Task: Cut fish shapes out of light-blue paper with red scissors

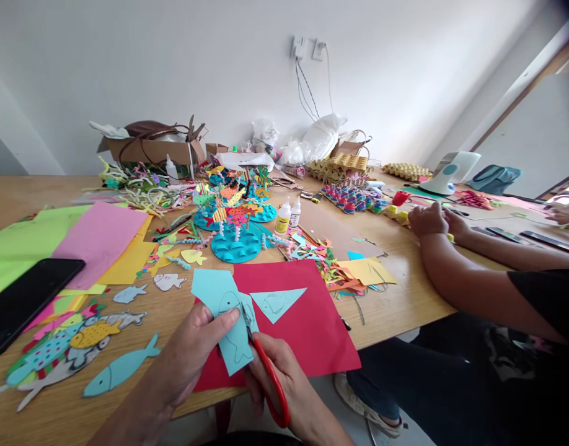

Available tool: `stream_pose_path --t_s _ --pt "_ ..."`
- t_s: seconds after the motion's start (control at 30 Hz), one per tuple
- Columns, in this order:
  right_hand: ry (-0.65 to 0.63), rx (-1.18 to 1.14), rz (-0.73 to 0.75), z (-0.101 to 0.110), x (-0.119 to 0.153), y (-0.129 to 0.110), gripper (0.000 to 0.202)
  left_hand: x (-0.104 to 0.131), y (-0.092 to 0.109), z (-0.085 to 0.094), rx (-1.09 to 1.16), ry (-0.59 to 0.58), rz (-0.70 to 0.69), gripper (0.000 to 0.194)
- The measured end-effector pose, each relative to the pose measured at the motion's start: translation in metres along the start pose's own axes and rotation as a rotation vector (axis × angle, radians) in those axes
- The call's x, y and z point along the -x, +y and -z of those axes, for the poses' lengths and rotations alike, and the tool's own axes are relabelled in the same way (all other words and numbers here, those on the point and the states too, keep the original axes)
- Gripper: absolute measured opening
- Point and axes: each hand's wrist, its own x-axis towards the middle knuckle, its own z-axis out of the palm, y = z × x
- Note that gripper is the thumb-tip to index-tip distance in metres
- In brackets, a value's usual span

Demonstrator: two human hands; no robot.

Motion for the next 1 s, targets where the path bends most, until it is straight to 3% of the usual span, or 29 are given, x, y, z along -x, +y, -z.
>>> stream_pose_path --t_s 1.0 --pt "0.021 0.009 0.016 0.0 0.0032 0.0018 0.054 0.0039 -0.0005 -0.0054 0.001 -0.009 0.033 0.025"
